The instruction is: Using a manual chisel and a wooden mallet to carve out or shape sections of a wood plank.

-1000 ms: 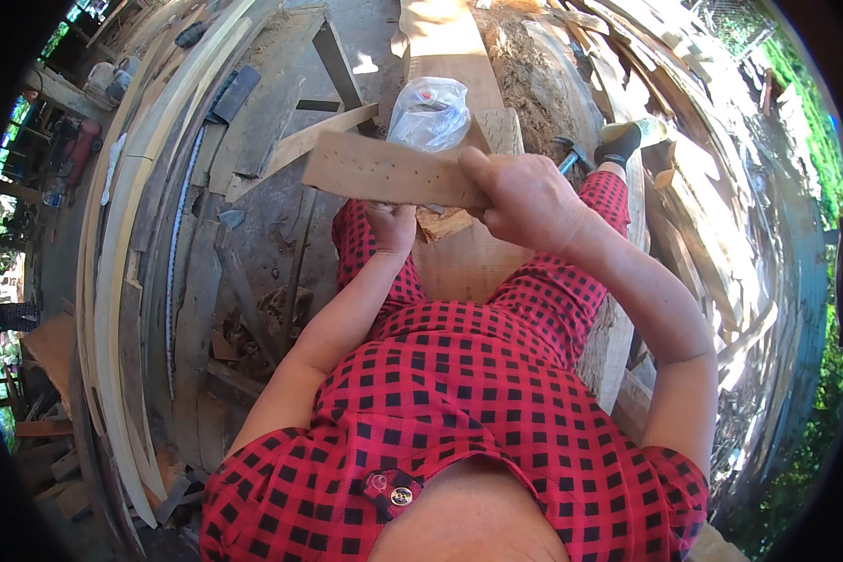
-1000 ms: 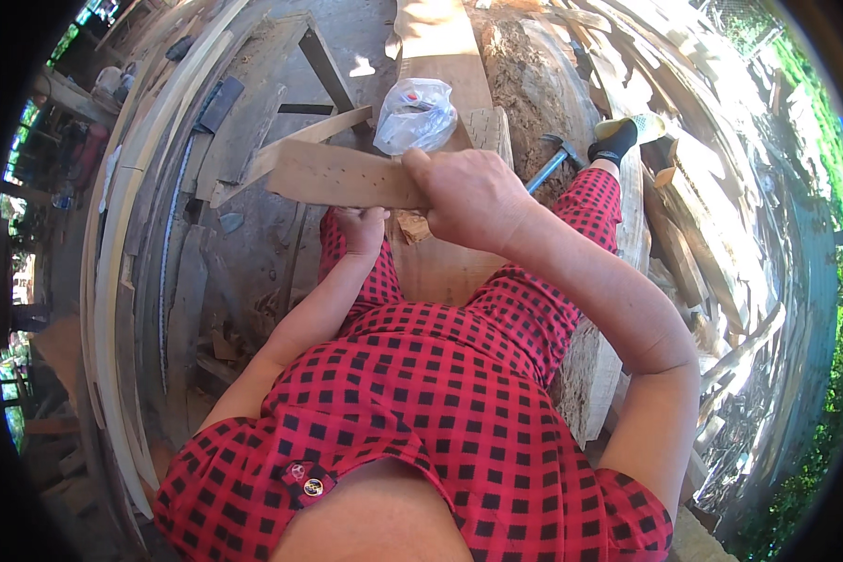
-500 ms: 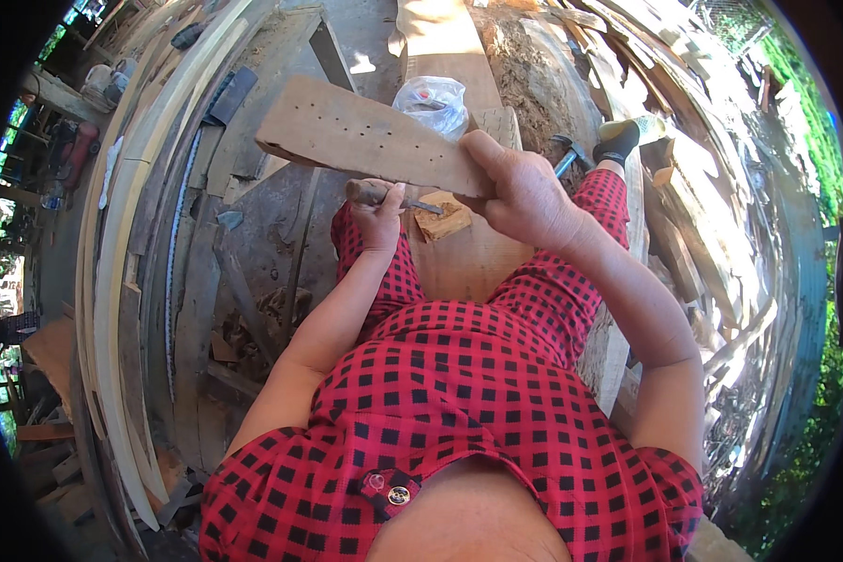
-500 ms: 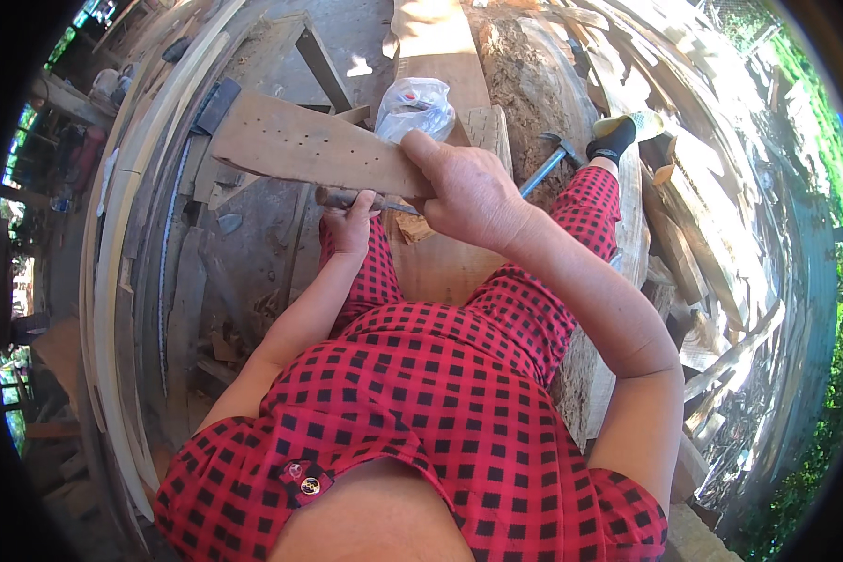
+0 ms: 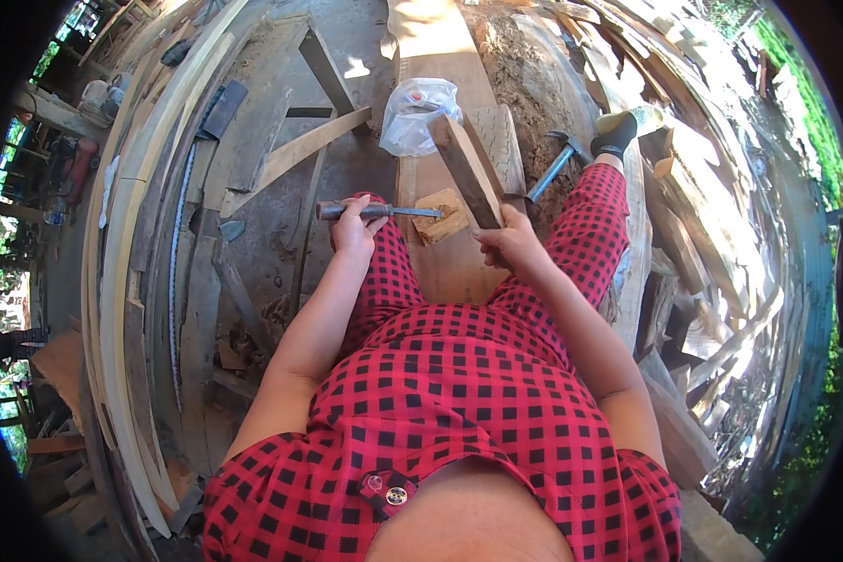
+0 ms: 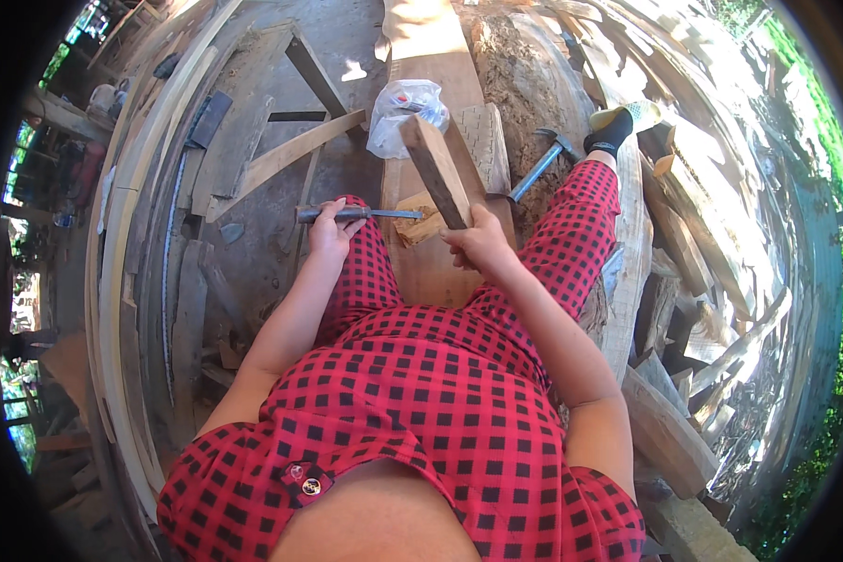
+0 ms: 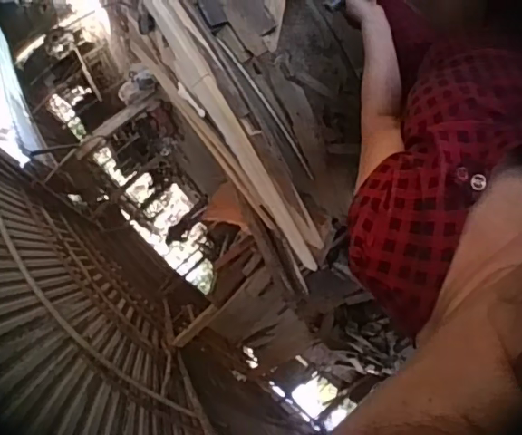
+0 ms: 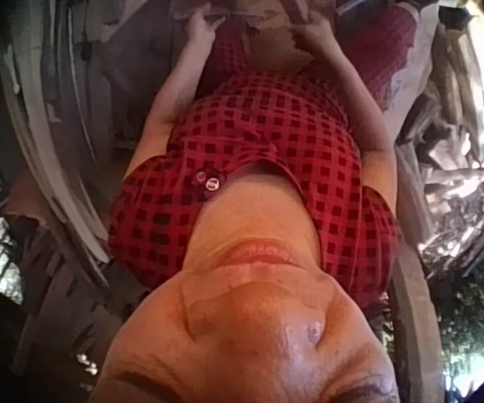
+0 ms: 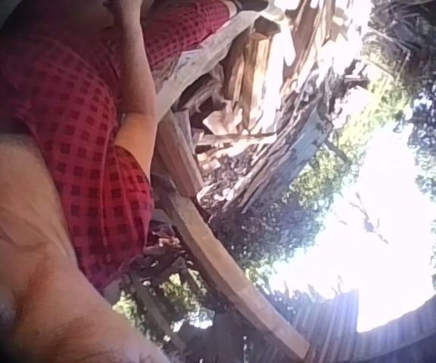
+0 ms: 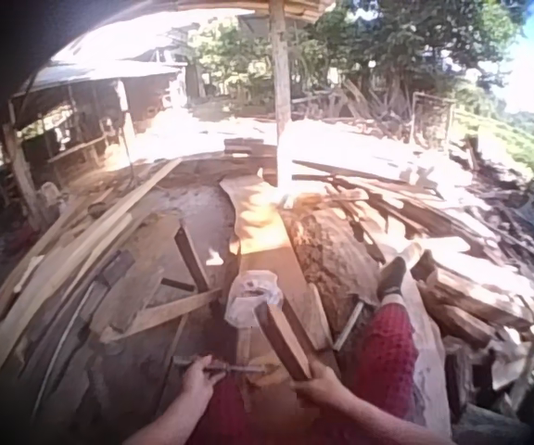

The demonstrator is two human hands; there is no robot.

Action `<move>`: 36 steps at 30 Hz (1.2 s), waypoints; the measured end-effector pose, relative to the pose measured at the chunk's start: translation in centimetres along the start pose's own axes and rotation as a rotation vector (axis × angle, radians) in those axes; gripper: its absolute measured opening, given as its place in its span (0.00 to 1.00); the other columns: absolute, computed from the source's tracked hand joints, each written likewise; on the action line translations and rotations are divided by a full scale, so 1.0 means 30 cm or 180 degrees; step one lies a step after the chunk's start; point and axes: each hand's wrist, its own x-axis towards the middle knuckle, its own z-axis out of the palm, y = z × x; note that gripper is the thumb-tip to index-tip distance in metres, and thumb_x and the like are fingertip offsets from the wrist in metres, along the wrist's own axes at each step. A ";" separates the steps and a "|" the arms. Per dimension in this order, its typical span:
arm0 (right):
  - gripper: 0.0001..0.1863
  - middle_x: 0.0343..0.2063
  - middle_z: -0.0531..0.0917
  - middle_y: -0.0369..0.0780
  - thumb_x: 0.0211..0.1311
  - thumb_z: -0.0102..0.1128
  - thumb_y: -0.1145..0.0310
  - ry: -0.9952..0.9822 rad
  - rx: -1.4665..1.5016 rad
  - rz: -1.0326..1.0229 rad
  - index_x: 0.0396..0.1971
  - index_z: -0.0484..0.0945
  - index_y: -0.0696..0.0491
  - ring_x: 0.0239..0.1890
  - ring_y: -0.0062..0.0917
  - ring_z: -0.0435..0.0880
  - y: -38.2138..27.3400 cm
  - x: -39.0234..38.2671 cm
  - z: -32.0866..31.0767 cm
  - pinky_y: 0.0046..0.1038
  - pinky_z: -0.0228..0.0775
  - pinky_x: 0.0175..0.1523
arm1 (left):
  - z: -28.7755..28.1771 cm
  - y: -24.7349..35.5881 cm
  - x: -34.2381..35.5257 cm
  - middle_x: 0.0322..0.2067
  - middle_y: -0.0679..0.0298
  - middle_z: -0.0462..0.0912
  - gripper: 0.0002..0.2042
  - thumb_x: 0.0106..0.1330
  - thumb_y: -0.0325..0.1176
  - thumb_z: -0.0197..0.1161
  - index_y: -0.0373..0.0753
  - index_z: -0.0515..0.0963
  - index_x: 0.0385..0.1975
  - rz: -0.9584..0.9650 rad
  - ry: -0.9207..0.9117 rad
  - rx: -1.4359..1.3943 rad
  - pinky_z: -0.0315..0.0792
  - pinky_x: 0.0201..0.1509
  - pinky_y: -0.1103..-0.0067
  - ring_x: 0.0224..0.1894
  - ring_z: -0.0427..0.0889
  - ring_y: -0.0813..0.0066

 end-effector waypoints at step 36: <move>0.11 0.17 0.76 0.37 0.54 0.65 0.70 0.0014 0.0319 0.0713 0.30 0.70 0.55 0.11 0.21 0.74 0.243 0.041 -0.063 0.22 0.63 0.15 | 0.292 0.060 -0.098 0.33 0.63 0.79 0.15 0.47 0.14 0.59 0.37 0.70 0.34 0.1619 -0.2064 0.1754 0.78 0.40 0.77 0.39 0.81 0.73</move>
